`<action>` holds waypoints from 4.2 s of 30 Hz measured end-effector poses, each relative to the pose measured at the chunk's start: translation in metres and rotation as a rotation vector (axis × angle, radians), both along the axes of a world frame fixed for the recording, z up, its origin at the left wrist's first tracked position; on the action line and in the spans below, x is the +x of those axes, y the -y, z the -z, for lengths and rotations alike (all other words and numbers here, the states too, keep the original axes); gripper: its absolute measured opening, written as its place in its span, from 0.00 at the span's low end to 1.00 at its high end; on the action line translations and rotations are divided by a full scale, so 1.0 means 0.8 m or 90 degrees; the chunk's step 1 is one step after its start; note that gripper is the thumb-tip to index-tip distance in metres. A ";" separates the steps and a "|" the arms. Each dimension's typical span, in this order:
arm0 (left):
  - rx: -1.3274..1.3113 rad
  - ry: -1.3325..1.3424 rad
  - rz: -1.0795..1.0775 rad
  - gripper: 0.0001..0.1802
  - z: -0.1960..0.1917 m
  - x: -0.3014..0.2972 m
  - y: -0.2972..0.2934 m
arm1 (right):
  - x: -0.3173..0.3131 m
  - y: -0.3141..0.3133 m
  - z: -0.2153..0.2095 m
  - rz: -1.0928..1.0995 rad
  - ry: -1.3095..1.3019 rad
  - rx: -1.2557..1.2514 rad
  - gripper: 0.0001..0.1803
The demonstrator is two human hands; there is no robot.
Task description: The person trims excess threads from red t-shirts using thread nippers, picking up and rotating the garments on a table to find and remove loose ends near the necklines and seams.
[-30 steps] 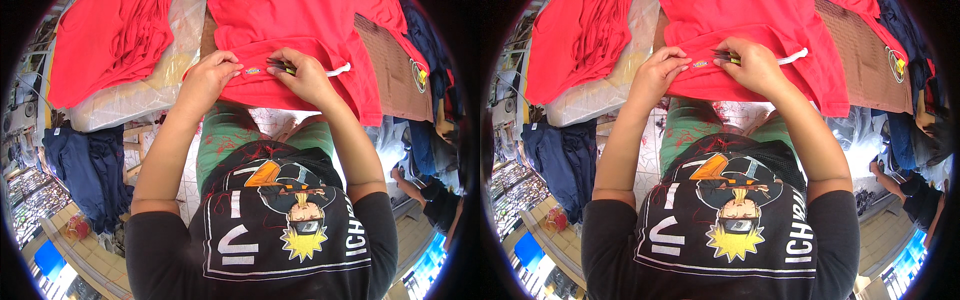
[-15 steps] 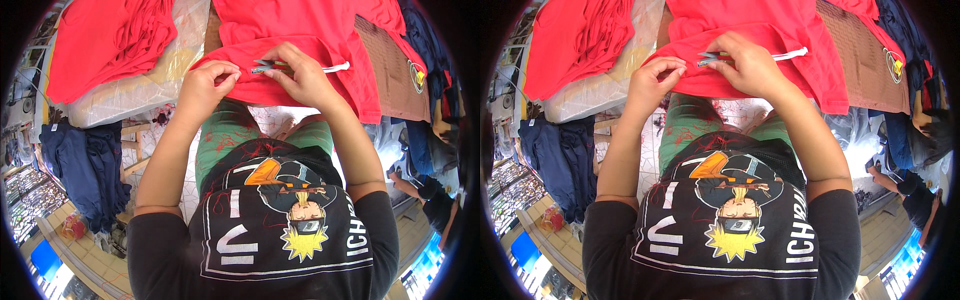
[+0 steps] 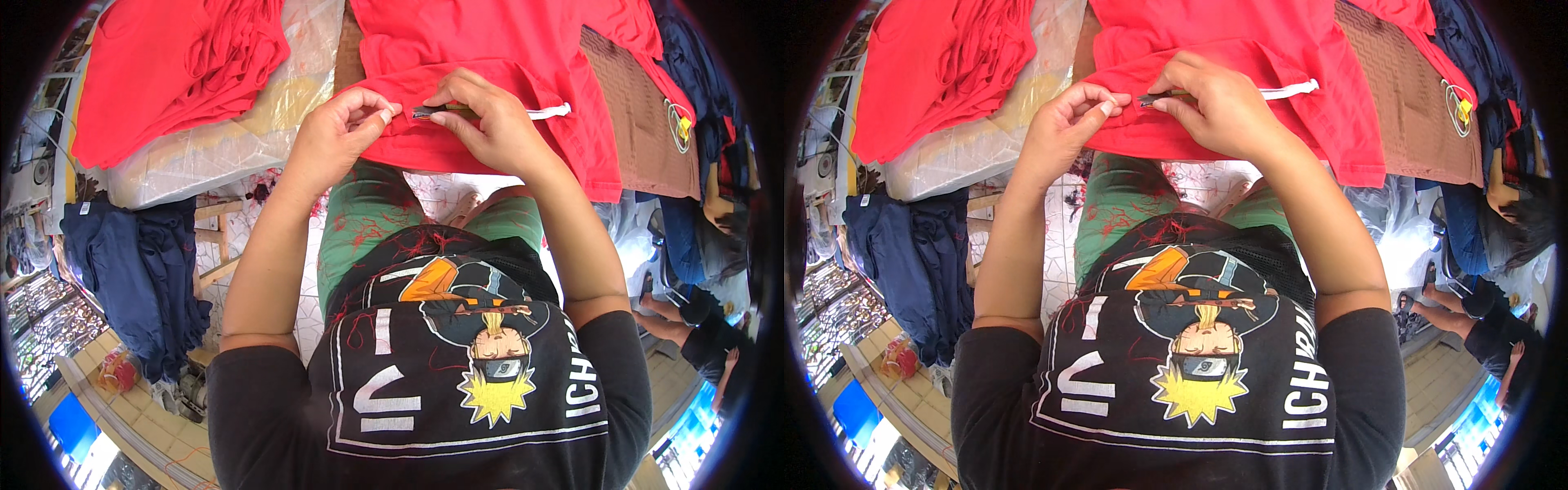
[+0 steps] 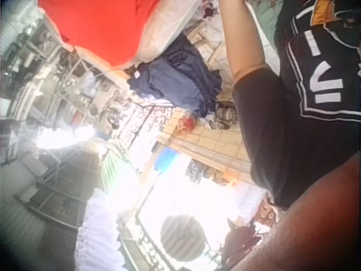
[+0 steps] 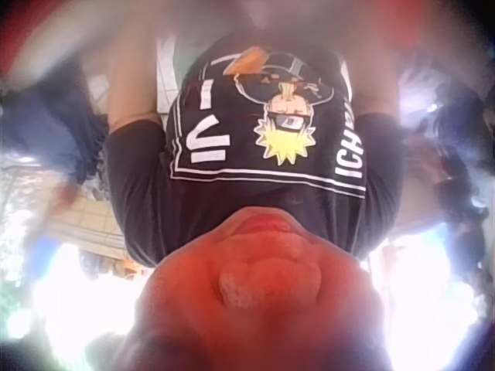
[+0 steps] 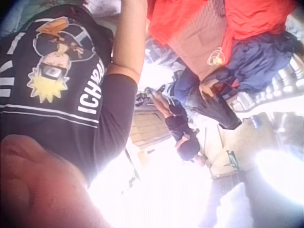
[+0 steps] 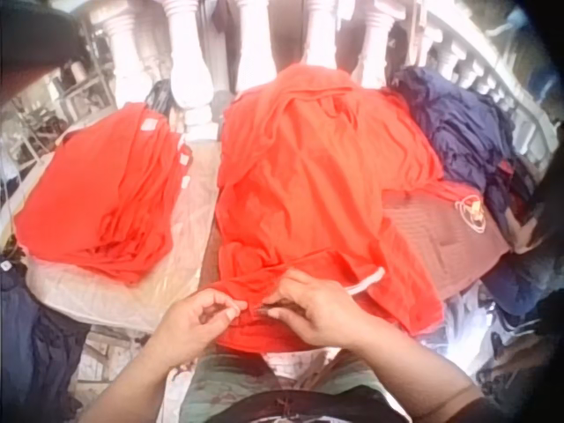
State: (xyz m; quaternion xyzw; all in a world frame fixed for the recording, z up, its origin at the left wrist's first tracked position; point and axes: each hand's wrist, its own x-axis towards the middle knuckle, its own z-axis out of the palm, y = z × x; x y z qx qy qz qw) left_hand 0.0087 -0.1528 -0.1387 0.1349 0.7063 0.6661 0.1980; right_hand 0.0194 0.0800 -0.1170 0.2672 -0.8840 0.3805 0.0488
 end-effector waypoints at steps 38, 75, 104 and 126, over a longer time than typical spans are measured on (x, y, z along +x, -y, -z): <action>-0.024 -0.547 -0.608 0.11 -0.095 -0.062 0.057 | 0.076 -0.193 -0.112 0.480 -0.133 -0.297 0.11; -0.393 -0.667 -0.494 0.49 -0.008 -0.047 0.008 | -0.146 -0.258 -0.101 0.430 -0.285 0.131 0.10; -0.387 -0.622 0.118 0.19 -0.003 0.008 -0.206 | 0.067 -0.172 0.027 0.325 -0.067 0.026 0.19; -0.237 -0.531 0.084 0.08 0.002 0.070 -0.203 | 0.140 -0.162 0.020 0.366 -0.006 -0.081 0.16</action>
